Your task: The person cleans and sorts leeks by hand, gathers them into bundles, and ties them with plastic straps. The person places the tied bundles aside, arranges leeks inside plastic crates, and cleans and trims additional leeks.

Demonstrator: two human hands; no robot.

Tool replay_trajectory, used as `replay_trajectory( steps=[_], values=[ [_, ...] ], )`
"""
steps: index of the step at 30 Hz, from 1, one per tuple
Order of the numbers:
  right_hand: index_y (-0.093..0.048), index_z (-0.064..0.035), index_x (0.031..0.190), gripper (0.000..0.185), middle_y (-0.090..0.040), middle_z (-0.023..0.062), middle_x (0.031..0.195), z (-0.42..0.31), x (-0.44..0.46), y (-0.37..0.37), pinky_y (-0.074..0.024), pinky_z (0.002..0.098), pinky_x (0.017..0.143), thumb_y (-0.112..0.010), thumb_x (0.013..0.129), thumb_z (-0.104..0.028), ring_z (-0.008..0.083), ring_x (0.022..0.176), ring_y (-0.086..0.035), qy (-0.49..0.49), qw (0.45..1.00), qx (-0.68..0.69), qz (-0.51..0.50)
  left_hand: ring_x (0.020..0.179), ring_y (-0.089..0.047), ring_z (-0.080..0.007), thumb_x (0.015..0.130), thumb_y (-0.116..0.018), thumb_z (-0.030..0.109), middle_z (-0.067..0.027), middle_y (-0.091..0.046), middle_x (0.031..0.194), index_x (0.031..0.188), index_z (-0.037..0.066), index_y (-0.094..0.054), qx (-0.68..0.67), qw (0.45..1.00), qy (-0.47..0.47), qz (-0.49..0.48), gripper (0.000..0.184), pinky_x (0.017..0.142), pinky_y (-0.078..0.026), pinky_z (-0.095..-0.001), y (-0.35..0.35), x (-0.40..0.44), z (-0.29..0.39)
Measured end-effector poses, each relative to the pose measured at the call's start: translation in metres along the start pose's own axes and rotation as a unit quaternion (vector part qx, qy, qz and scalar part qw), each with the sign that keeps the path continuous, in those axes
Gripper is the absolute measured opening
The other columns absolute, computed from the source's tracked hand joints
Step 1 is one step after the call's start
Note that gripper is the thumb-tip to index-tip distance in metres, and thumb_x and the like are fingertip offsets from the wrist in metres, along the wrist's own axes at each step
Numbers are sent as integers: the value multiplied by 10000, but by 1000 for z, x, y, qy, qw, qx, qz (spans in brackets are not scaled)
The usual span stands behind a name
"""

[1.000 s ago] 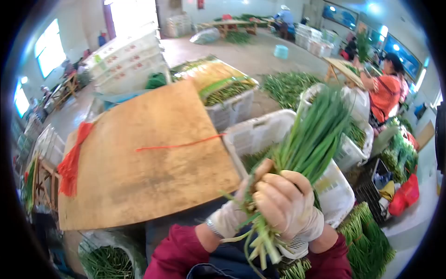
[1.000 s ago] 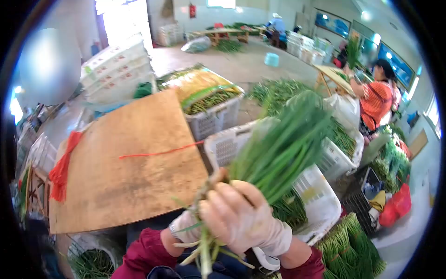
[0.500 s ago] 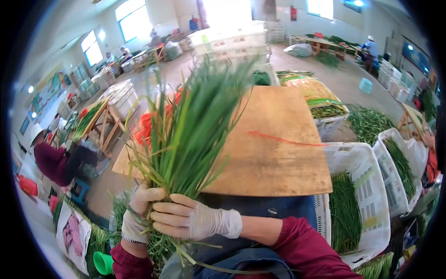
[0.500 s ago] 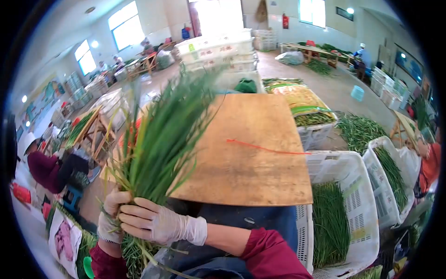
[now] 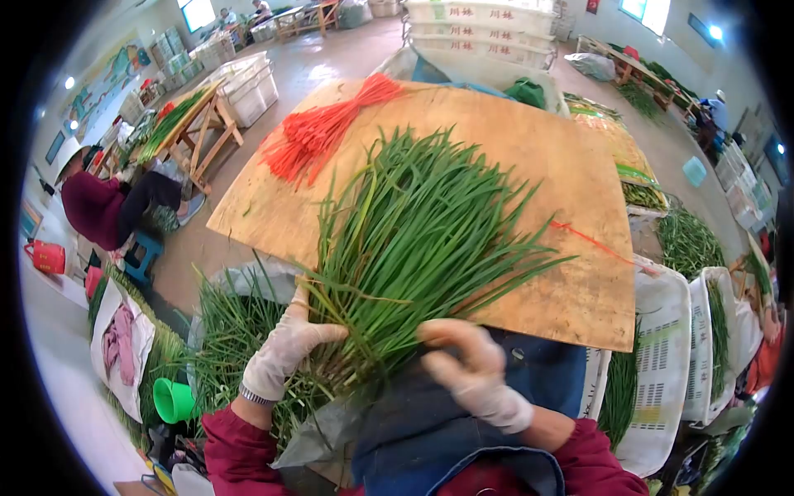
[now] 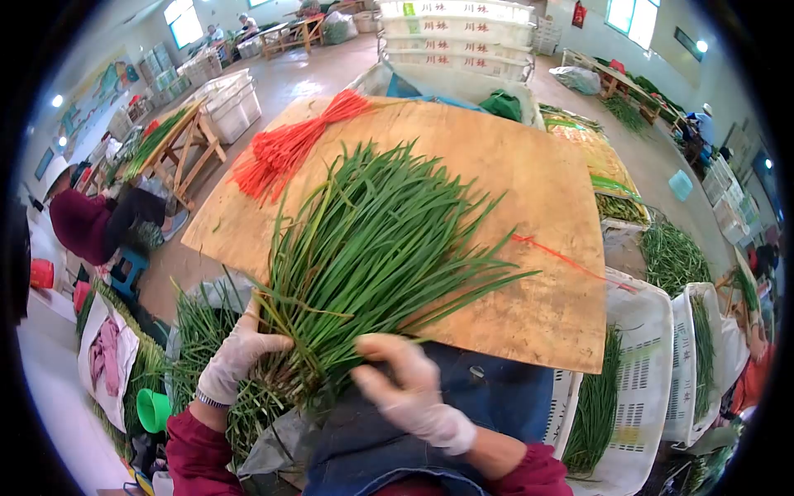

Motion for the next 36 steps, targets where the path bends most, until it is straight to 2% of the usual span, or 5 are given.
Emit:
replay_trajectory(
  steps=[3,8,19,22,36],
  values=[
    [-533,1,1096,293,-607,120,1016,42,-25,39,-501,325,798,-613,844,-122,223,940,-602,-240,949,141,145,1137,-441,-207,760,-661,122,-108,-486,1235,1362,33,-314,-64,998,8,-7,700,985,-327,-297,8,3,-1],
    [-460,54,1162,464,-566,161,1081,69,-39,29,-461,363,856,-619,856,-257,248,992,-567,-400,876,250,99,1060,-499,-188,865,-550,249,-87,-540,1148,1233,-22,-447,-213,977,15,13,468,928,-385,-325,24,21,-17],
    [-520,-30,1175,400,-579,63,1120,84,18,-62,-452,357,885,-651,837,-199,194,1000,-556,-373,746,537,131,844,-618,-173,859,-568,237,-89,-616,1024,1207,15,-501,-302,943,129,-50,418,738,-516,-312,1,42,-17],
    [-547,-20,1140,356,-605,82,1067,56,33,-90,-497,338,826,-651,833,-166,199,910,-597,-382,723,569,84,751,-624,-156,798,-613,217,-82,-628,925,1136,-20,-532,-125,987,76,-67,421,661,-515,-272,-11,24,14],
    [-578,4,1075,397,-617,65,1026,91,-3,-157,-466,311,810,-740,726,-95,187,873,-582,-385,794,464,74,840,-597,-160,734,-677,161,-86,-638,975,1099,-39,-575,-148,983,97,-44,429,784,-468,-275,59,-17,-60]
  ],
)
Point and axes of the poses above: each hand's wrist, its own x-axis towards the middle knuckle, its own y-axis out of the back of the hand, z = x × y, the point moved 5 cm from there along x, towards the middle knuckle
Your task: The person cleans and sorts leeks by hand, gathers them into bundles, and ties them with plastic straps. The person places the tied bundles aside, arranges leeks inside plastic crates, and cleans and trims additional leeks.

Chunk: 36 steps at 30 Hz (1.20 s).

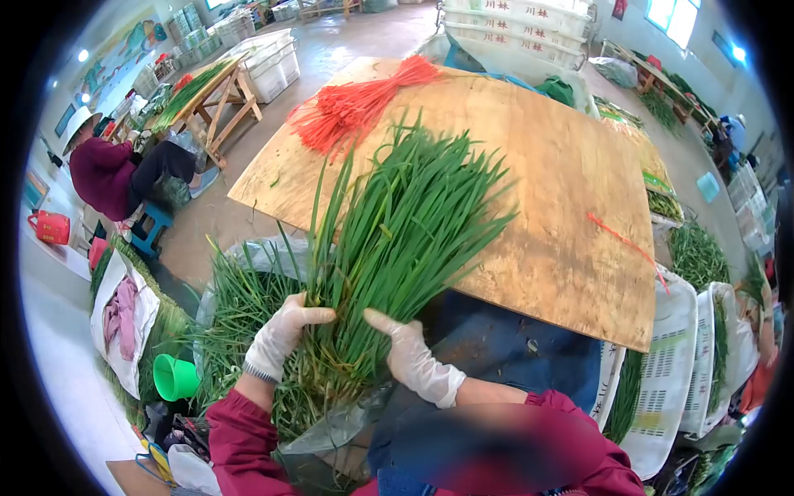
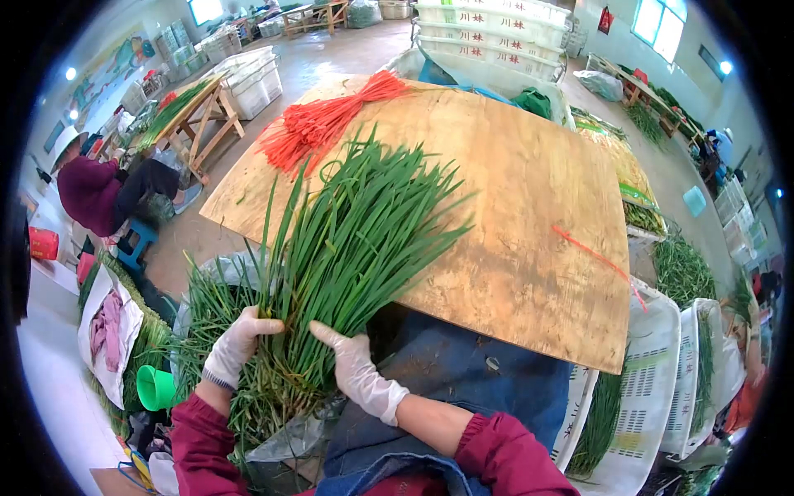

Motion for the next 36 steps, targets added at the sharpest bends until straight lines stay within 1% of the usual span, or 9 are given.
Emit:
replay_trajectory(
  steps=[3,11,18,22,25,28,33,34,36],
  values=[
    [-556,-17,1113,372,-599,68,1069,-19,17,9,-464,347,852,-686,771,-86,208,953,-578,48,998,-39,22,879,-586,-156,743,-666,172,-95,-624,1023,1131,-42,-551,-5,999,-30,-31,458,804,-461,-284,-7,22,4],
    [-596,14,1064,366,-617,48,1027,-45,20,-17,-433,274,834,-730,756,-130,137,888,-562,123,986,-109,-10,916,-561,-154,728,-678,114,-67,-610,1048,1169,-15,-534,-17,994,-76,-78,482,845,-437,-286,-22,44,18],
    [-612,8,1025,311,-637,44,966,-59,-8,-120,-482,253,753,-715,736,-47,123,835,-601,135,966,-149,-162,885,-577,-142,676,-713,-14,-53,-634,980,1111,-5,-567,50,974,-192,112,459,806,-461,-274,-7,-35,77],
    [-634,13,943,235,-666,53,874,-73,-23,-197,-488,251,696,-714,732,-53,115,783,-611,225,867,-314,-315,807,-609,-132,675,-722,-32,-57,-656,905,1036,3,-603,47,924,-297,237,382,740,-492,-258,17,-93,111],
    [-641,11,932,235,-675,55,864,-57,-21,-222,-485,241,696,-716,724,-68,115,773,-614,161,879,-254,-371,769,-619,-124,661,-737,-33,-50,-660,853,992,6,-623,22,901,-346,262,352,699,-494,-239,32,-115,115],
    [-624,5,1001,337,-667,65,919,-44,-13,-230,-486,259,736,-740,699,-94,134,821,-610,160,844,-332,-391,746,-603,-110,646,-752,-18,-39,-657,840,983,6,-630,67,884,-354,299,360,703,-492,-242,55,-123,104],
    [-560,-8,1100,446,-627,43,986,-4,25,-221,-466,270,801,-747,706,-100,128,889,-571,108,811,-374,-437,944,-557,-161,650,-748,25,-81,-596,1059,1129,1,-544,52,913,-310,260,522,834,-450,-283,80,-104,70],
    [-562,-8,1096,437,-626,43,990,-1,25,-223,-464,272,808,-748,709,-92,125,894,-568,96,818,-370,-430,910,-567,-154,651,-740,27,-72,-611,1017,1131,4,-533,117,902,-309,279,524,822,-456,-286,81,-103,71],
    [-561,-13,1093,436,-628,43,990,2,27,-225,-465,277,811,-754,708,-80,119,892,-569,57,828,-358,-427,876,-573,-137,661,-743,41,-54,-626,962,1081,7,-551,45,910,-321,260,463,797,-458,-266,80,-103,76]
  ],
)
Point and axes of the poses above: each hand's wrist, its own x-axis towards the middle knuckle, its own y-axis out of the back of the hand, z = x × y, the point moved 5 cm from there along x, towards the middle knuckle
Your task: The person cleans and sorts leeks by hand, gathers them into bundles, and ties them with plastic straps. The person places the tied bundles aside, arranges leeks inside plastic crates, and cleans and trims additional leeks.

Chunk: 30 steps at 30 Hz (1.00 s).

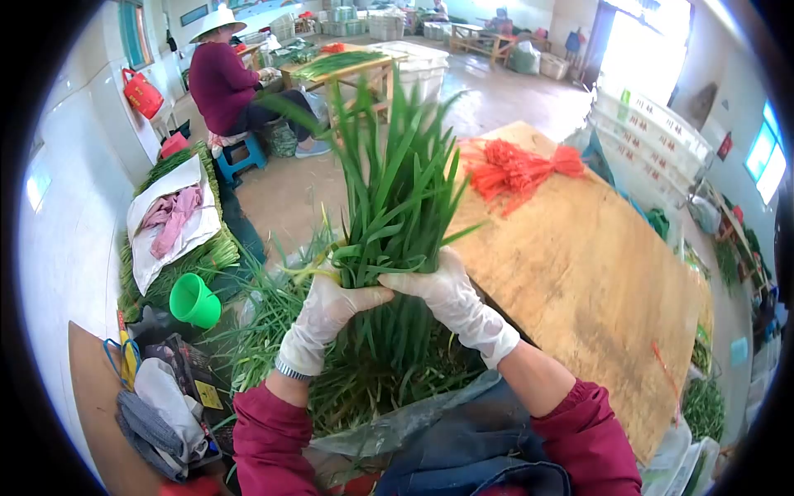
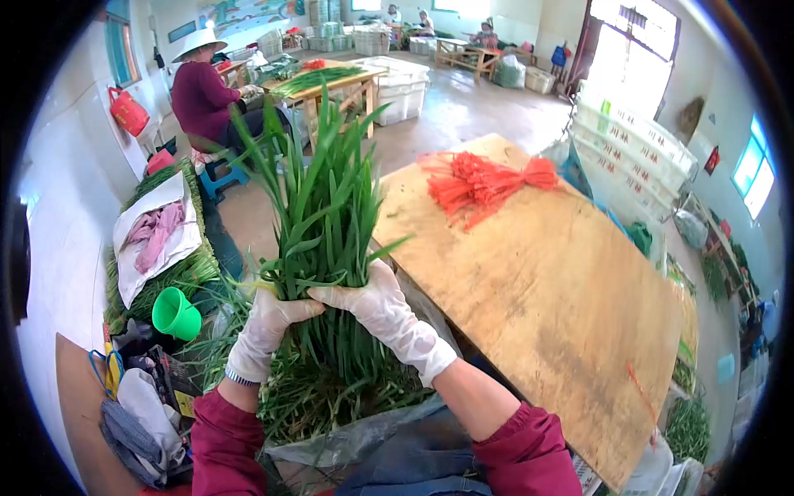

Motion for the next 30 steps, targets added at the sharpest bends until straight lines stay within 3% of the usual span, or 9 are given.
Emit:
replay_trajectory(
  steps=[8,12,15,17,20,21,23,27,30],
  values=[
    [-522,-34,1105,562,-628,38,991,-12,-3,-7,-471,279,822,-824,636,-107,133,900,-582,9,1000,-4,-15,942,-565,-139,832,-634,123,-68,-610,1045,1172,9,-474,78,997,-16,15,392,816,-457,-272,-10,0,-6],
    [-472,-41,1106,585,-611,15,915,-16,-10,-20,-472,252,798,-819,635,-80,115,888,-576,50,999,-15,15,1038,-531,-163,975,-274,130,-94,-562,1128,1206,15,-453,-88,995,-53,8,314,888,-447,-299,-34,0,-2],
    [-461,-41,1105,566,-599,9,893,-26,-10,-23,-471,239,754,-799,652,-60,102,840,-569,106,984,-140,32,1084,-506,-159,934,-434,161,-93,-509,1207,1251,22,-409,-402,908,-60,-99,346,930,-422,-315,-56,5,-21],
    [-550,-20,998,402,-613,8,850,-27,-12,-20,-477,241,700,-781,672,-63,91,759,-563,95,987,-100,80,1003,-534,-328,750,-584,138,-188,-570,1030,1108,-24,-518,175,960,-217,-9,399,882,-425,-383,-49,-1,-9],
    [-639,-3,867,228,-642,15,822,-35,-10,-12,-485,255,664,-767,685,-55,90,720,-570,31,989,-94,111,1082,-477,-364,681,-703,189,-225,-502,1117,1141,-37,-462,337,922,-170,-87,567,933,-377,-384,-45,-15,9],
    [-636,-3,908,247,-646,17,828,-33,-5,-6,-484,253,655,-756,701,-60,98,721,-576,47,990,-97,91,1082,-500,-345,707,-672,177,-221,-533,1103,1093,-45,-528,430,890,-20,-147,469,939,-386,-383,-40,-17,18],
    [-633,-2,905,213,-644,14,834,-41,-1,6,-481,256,648,-729,722,-53,104,711,-573,48,977,-172,118,1043,-550,-293,733,-644,142,-183,-592,1069,1054,-51,-581,389,897,-208,17,380,930,-409,-357,-7,-40,34],
    [-627,-20,847,154,-622,21,772,-61,7,56,-475,274,615,-707,729,-78,112,679,-574,164,928,-161,293,915,-593,-168,844,-543,82,-92,-643,969,1011,-35,-625,131,941,-51,309,220,867,-440,-276,103,-103,2],
    [-610,-39,801,138,-605,48,722,-117,-13,67,-489,285,593,-671,770,-158,141,608,-581,90,949,-70,294,836,-600,-147,865,-533,86,-76,-653,903,979,-28,-639,146,911,36,384,193,803,-458,-261,147,-160,-49]
  ],
)
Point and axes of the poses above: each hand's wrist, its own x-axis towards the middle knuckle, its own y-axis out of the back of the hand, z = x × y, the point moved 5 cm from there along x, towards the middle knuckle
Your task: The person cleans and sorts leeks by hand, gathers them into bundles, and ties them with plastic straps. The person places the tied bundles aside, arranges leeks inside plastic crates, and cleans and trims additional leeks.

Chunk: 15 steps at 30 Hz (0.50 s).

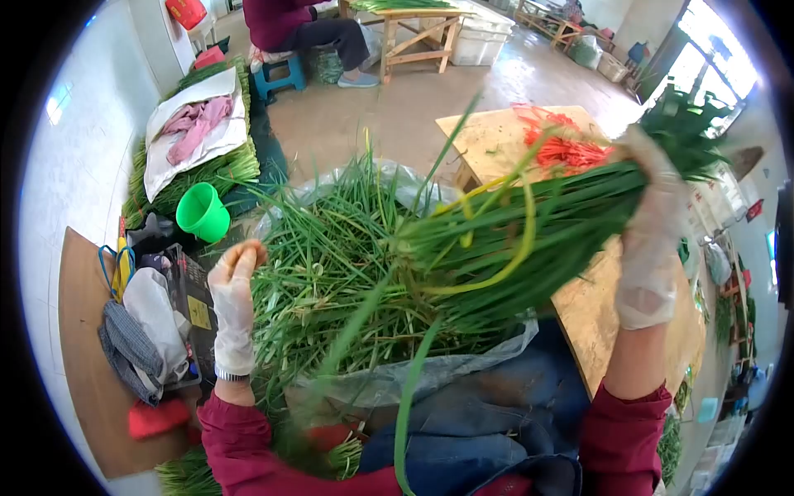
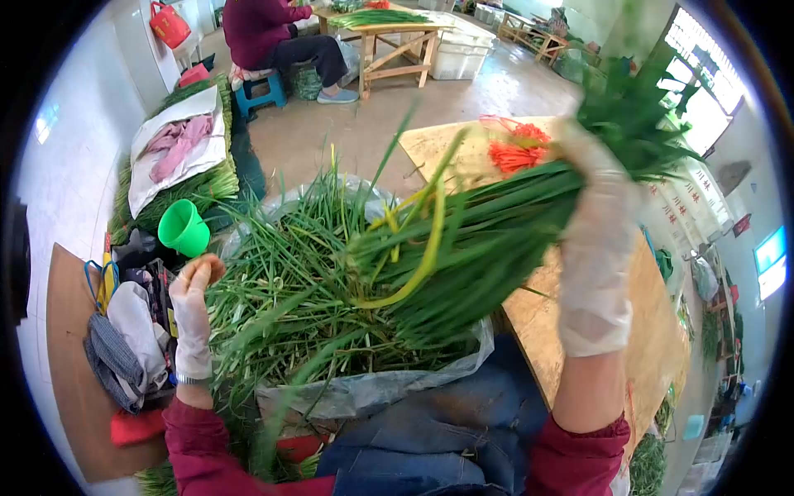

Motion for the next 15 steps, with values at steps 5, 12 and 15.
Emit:
replay_trajectory(
  steps=[5,12,15],
  values=[
    [-623,-21,876,107,-592,8,766,61,-4,10,-442,244,673,-647,793,-83,91,730,-525,269,944,-191,5,1009,-560,-344,798,-624,284,-231,-588,1083,1067,-24,-599,346,938,-17,-14,410,891,-425,-376,-2,9,-76],
    [-614,15,899,140,-610,14,833,22,-9,49,-450,256,681,-665,797,-65,98,738,-542,182,933,-296,94,1064,-509,-355,664,-649,512,-234,-520,1171,1273,43,-439,436,877,83,-182,798,890,-424,-451,-102,-7,-124],
    [-587,29,993,258,-613,24,907,41,-28,35,-449,244,741,-700,769,-32,103,805,-551,194,931,-301,69,932,-553,-363,633,-639,228,-180,-533,1124,1222,119,-478,472,853,-56,-217,620,760,-476,-479,-216,-50,-129]
  ],
)
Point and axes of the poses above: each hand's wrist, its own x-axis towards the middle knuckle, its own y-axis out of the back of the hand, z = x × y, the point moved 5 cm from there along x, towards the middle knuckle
